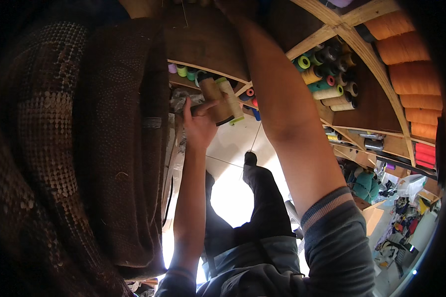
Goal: The person takes various spools of thread from cardboard boxes on the floor and places them onto shelves, grouping them by color.
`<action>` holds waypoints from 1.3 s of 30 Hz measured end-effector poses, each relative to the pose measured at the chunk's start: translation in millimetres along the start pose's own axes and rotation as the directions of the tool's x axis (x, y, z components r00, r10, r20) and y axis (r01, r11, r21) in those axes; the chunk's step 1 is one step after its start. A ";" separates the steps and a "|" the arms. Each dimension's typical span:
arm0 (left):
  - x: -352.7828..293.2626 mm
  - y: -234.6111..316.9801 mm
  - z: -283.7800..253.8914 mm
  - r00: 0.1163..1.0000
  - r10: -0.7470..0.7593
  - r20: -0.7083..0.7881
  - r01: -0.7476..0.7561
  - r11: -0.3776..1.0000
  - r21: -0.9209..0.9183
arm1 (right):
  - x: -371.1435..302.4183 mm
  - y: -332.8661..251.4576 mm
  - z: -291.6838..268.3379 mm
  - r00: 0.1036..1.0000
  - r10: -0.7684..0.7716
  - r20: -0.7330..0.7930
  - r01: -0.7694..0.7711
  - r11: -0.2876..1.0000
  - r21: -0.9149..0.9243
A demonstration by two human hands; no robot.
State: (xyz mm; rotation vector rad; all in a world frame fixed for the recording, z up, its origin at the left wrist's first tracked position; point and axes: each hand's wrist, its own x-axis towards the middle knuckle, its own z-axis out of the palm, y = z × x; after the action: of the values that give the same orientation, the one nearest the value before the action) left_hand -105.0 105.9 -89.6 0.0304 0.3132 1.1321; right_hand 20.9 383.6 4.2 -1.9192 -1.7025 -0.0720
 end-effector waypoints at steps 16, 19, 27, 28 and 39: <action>-4.7 6.5 19.3 0.999 0.031 0.042 -0.031 1.000 -0.006 | -14.7 0.1 -7.2 1.000 0.000 0.022 -0.003 0.990 0.140; -11.9 13.7 24.1 0.997 0.044 0.060 -0.042 0.999 -0.021 | -30.3 -10.3 -30.6 0.971 -0.009 0.238 -0.083 0.924 0.373; -20.7 10.8 8.9 0.997 0.039 0.060 -0.037 0.998 -0.042 | -46.7 10.0 28.7 0.828 0.559 -0.026 -0.532 0.800 0.276; -26.3 14.4 7.6 0.999 0.054 0.003 -0.054 0.998 -0.011 | -46.8 4.5 13.1 0.857 0.507 0.092 -0.514 0.829 0.223; -34.1 8.1 9.0 0.992 -0.001 -0.127 0.003 1.000 0.017 | -14.3 25.1 20.0 0.910 0.383 -0.160 -0.350 0.915 0.199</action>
State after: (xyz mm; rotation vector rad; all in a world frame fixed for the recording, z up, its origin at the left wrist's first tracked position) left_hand -123.0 80.2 -71.7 -0.0270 0.4361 1.1318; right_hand 35.0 378.8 -27.6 -1.9989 -1.1589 0.0241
